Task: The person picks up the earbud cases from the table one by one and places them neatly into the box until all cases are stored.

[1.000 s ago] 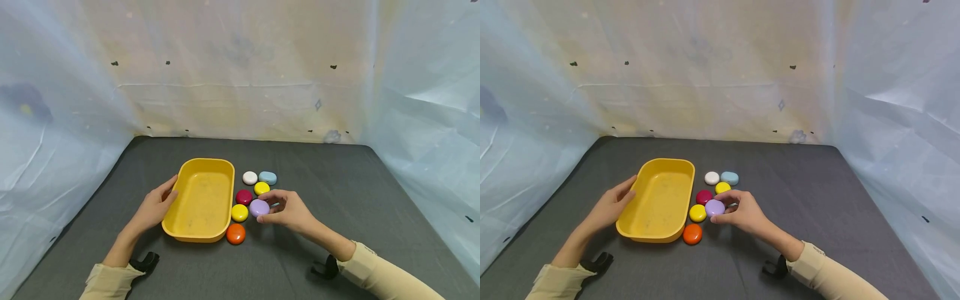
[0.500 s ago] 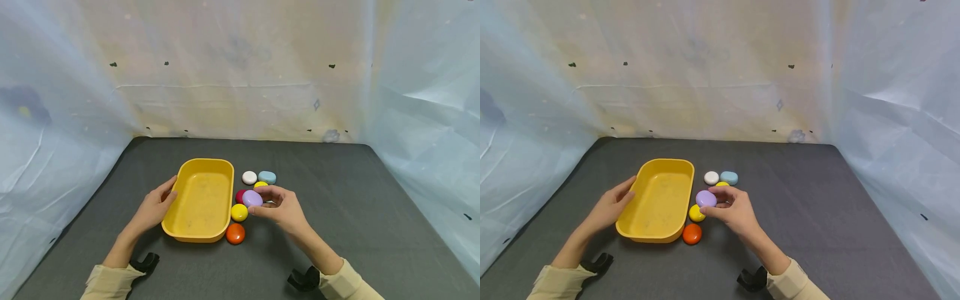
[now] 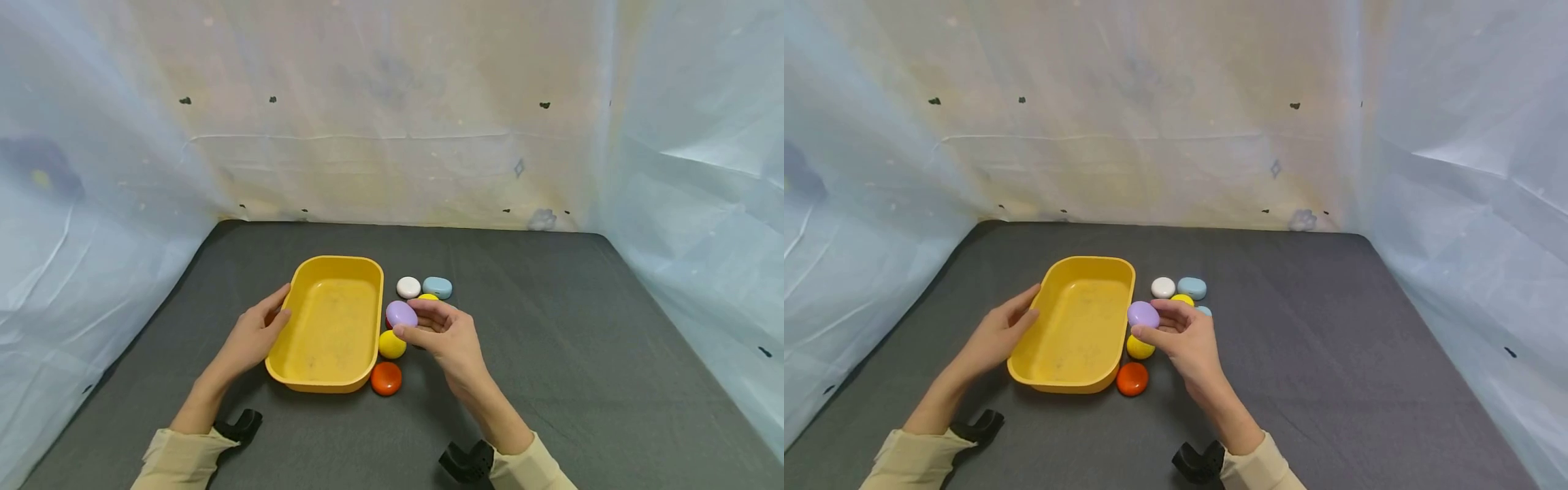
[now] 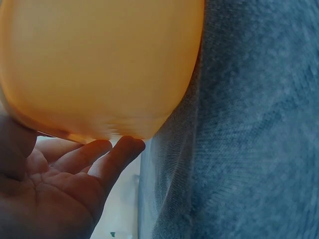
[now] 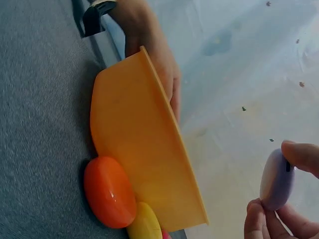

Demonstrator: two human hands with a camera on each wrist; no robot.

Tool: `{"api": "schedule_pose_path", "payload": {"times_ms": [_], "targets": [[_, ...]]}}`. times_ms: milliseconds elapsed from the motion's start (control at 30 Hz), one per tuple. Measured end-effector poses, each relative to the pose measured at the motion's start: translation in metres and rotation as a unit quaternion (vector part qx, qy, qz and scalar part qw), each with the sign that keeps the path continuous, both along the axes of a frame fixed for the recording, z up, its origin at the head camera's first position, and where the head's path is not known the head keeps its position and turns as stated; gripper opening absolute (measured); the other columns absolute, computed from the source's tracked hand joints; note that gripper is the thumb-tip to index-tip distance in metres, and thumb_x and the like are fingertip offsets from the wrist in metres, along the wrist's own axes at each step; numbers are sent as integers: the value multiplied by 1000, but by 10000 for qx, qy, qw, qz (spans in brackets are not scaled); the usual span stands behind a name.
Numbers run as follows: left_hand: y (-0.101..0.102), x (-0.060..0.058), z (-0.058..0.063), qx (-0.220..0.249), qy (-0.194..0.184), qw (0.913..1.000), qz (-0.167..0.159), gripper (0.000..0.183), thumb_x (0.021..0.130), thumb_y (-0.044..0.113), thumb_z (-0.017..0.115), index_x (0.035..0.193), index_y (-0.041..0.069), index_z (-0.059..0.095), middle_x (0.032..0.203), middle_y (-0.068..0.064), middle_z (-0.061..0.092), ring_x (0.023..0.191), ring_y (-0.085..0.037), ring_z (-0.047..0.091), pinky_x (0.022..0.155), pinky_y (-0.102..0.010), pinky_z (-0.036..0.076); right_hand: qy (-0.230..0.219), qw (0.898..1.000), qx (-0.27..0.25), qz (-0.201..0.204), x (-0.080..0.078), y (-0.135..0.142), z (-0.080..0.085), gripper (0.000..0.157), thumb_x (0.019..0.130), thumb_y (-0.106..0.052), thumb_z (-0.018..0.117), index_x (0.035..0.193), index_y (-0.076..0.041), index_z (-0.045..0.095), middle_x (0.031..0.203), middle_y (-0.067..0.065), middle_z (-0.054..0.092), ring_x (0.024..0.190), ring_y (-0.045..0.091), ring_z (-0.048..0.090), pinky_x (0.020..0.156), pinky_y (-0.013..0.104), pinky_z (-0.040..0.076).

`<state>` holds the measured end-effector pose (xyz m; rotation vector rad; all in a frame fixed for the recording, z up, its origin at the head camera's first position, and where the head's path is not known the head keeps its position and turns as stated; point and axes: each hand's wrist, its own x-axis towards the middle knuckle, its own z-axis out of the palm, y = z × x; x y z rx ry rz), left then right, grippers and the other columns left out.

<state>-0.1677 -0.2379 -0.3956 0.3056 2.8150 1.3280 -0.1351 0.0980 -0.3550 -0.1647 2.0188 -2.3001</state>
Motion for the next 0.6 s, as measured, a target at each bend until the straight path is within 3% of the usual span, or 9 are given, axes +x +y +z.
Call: {"api": "schedule_pose_path", "payload": {"times_ms": [233,600], "targets": [[-2,0,-2,-9,55,10000,-12,58,106,25,46,157,8,24,153,-18,35,119,-30,54,93,-48,49,52,10000,-42,-14,-8,-8,-7,46,75,-2,85,118,-2,68,111,16,68,99,29,66,84,33,54],[1,4,-4,145,90,9998,-40,57,106,21,46,156,5,24,152,-21,36,125,-34,51,95,-50,47,75,9993,239,280,-15,-19,-11,45,76,-5,85,117,-2,68,109,15,67,96,30,66,84,34,55]]}}
